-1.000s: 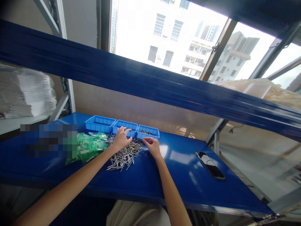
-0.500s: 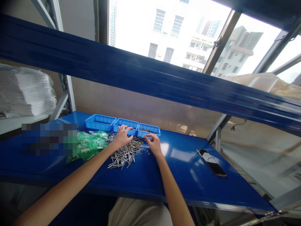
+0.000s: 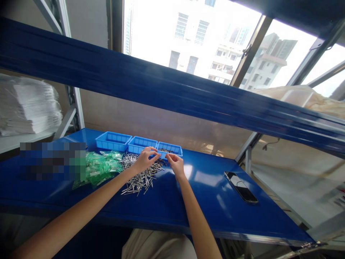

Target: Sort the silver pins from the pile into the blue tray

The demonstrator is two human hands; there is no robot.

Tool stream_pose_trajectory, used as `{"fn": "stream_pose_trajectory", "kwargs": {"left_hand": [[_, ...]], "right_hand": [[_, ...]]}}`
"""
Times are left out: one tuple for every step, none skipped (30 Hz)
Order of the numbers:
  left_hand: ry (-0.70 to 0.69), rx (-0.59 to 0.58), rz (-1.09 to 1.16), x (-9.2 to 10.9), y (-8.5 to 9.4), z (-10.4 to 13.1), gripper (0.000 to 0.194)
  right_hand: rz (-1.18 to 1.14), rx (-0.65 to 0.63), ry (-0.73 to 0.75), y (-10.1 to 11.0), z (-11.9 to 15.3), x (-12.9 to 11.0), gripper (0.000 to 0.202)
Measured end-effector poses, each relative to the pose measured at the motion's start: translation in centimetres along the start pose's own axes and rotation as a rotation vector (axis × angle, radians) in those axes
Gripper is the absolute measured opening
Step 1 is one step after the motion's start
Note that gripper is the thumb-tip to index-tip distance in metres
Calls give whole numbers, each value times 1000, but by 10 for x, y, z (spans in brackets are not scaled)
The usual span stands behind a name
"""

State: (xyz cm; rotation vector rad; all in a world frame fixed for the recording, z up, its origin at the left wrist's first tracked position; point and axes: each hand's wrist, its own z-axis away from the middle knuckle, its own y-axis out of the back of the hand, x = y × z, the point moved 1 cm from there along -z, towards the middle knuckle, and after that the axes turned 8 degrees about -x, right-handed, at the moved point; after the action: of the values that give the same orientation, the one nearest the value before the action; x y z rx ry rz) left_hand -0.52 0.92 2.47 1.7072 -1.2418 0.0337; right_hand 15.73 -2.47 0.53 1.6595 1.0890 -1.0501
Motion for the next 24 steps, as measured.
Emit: {"fn": "stream_pose_trajectory", "kwargs": {"left_hand": [[-17, -24, 34, 1, -1, 0, 28], [-32, -40, 64, 2, -3, 1, 25], [-43, -49, 87, 2, -5, 1, 22], [-49, -52, 105, 1, -6, 1, 19], [-46, -49, 117, 0, -7, 1, 16], [-37, -42, 126, -1, -7, 1, 14], [-25, -33, 135, -1, -7, 1, 13], [-10, -20, 147, -2, -7, 0, 12], [4, -3, 160, -2, -5, 0, 11], [17, 14, 173, -2, -4, -1, 12], [26, 31, 185, -2, -2, -1, 12], [32, 44, 194, -2, -1, -2, 12], [37, 53, 199, -1, 1, -2, 13], [40, 59, 201, 0, 2, -2, 12], [43, 61, 202, 0, 3, -2, 12], [46, 59, 201, 1, 4, -2, 12], [48, 54, 196, 2, 4, -2, 12], [44, 42, 189, 3, 4, -1, 12], [34, 25, 182, 3, 2, -1, 12], [18, 3, 176, 4, 1, 0, 12], [-3, -22, 171, 4, -2, 1, 12], [-25, -49, 164, 4, -4, 2, 12], [-46, -76, 151, 4, -7, 3, 12], [-62, -102, 127, 3, -9, 4, 12]], "right_hand": [[-20, 7, -6, 0, 0, 0, 43], [-37, 14, -11, 0, 0, 0, 43], [-49, 15, -14, -1, 0, 1, 42], [-55, 11, -15, -1, 0, 1, 42], [-57, 6, -14, -1, 0, 2, 42], [-57, -1, -10, -1, 0, 2, 42], [-54, -7, -3, -1, 0, 3, 42], [-47, -14, 5, -1, 0, 3, 42], [-34, -24, 12, -1, 0, 3, 42], [-15, -41, 18, -1, 1, 3, 42], [5, -64, 23, -1, 1, 2, 41], [25, -91, 26, -1, 2, 2, 41], [41, -118, 26, -1, 3, 1, 40], [51, -138, 26, -2, 4, 0, 40], [55, -147, 28, -2, 4, -1, 40], [52, -143, 31, -1, 4, -2, 41], [44, -130, 36, -1, 4, -3, 41], [32, -111, 40, -1, 4, -4, 42], [18, -93, 42, 0, 4, -5, 43], [3, -78, 39, 0, 4, -5, 43], [-12, -70, 31, 0, 3, -5, 43], [-25, -72, 18, -1, 3, -4, 43], [-39, -78, 2, -1, 3, -4, 43], [-53, -82, -16, -1, 2, -2, 43]]}}
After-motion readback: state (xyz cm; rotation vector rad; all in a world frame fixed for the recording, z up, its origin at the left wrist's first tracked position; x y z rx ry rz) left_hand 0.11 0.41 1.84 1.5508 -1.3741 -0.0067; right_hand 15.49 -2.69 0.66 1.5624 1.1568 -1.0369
